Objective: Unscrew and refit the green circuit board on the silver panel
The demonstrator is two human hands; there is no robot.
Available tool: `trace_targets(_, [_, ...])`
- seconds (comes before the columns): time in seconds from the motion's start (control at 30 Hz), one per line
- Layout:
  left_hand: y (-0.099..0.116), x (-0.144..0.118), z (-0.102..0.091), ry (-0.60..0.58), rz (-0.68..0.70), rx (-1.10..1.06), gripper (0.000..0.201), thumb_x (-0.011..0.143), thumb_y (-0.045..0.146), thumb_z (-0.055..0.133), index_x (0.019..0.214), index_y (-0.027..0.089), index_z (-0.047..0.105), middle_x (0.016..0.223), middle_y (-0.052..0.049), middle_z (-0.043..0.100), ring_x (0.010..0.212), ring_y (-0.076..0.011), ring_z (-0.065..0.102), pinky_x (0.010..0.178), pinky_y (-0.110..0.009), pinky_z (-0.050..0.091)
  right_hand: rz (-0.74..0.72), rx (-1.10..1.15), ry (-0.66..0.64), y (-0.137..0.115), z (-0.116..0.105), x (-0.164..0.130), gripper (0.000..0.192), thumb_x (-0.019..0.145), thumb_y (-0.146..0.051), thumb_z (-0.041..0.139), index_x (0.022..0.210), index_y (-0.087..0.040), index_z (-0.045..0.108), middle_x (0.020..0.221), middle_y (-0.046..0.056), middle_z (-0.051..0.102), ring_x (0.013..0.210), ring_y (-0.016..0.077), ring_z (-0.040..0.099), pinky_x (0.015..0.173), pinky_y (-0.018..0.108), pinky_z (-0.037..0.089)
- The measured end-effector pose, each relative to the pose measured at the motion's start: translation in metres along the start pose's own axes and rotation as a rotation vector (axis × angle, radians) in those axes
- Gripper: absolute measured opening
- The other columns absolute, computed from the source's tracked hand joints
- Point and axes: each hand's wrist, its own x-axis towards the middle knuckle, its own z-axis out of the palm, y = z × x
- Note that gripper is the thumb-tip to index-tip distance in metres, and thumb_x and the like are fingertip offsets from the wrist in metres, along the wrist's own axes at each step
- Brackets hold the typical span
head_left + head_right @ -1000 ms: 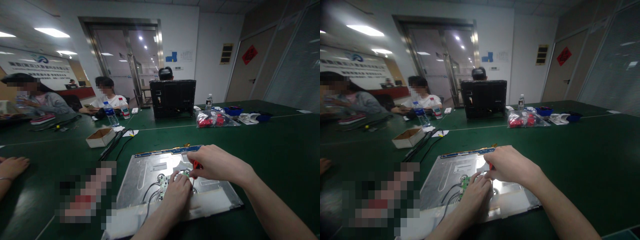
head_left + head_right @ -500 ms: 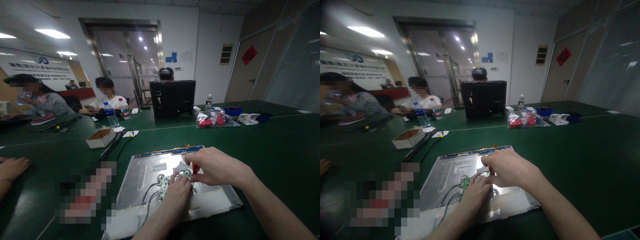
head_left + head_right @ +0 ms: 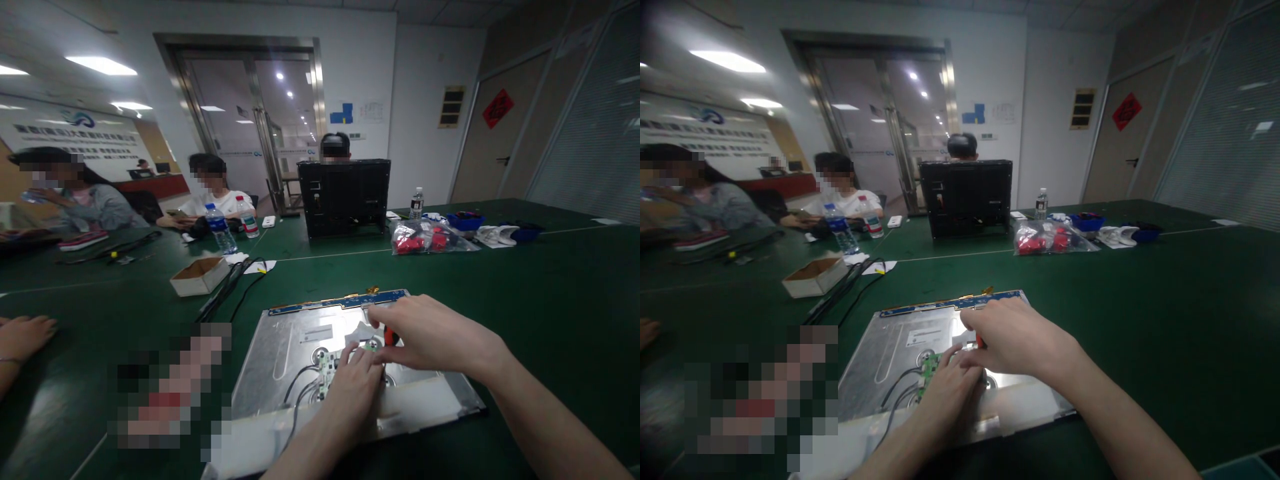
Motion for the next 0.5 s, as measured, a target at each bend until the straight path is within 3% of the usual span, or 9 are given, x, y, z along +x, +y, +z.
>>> trace_targets(0.13, [-0.0005,0.0010,-0.0005,-0.008,-0.003,0.014,0.011,0.089,0.013,0.052,0.096,0.017,0.060,0.099,-0.004,0.063,0.100,-0.0202,0.055,0.104,-0.040,0.031,0.013,-0.060,0.004,0.0007,0.0014,0.0029,0.012,0.083,-0.030,0.057,0.091,-0.021,0.059,0.078,0.003,0.067,0.068,0.0188,0.059,0.054,0.026,0.031])
trace_targets(0.3, [-0.0008,0.0019,0.0012,0.002,-0.004,0.037,0.009,0.088,0.014,0.055,0.094,0.018,0.060,0.096,-0.003,0.063,0.097,-0.0204,0.056,0.103,-0.040,0.031,-0.030,0.044,-0.029,0.0044,-0.0022,-0.0001,0.022,0.077,-0.017,0.057,0.099,-0.020,0.057,0.087,0.004,0.066,0.072,0.0170,0.058,0.055,0.026,0.031])
trace_targets(0.5, [-0.0026,0.0020,0.0056,0.006,0.028,0.074,0.008,0.089,0.012,0.053,0.093,0.017,0.059,0.093,-0.003,0.062,0.094,-0.0198,0.056,0.101,-0.040,0.032,-0.027,0.054,-0.041,0.0058,-0.0033,-0.0010,0.021,0.077,-0.018,0.057,0.097,-0.020,0.056,0.086,0.003,0.065,0.070,0.0162,0.056,0.054,0.026,0.029])
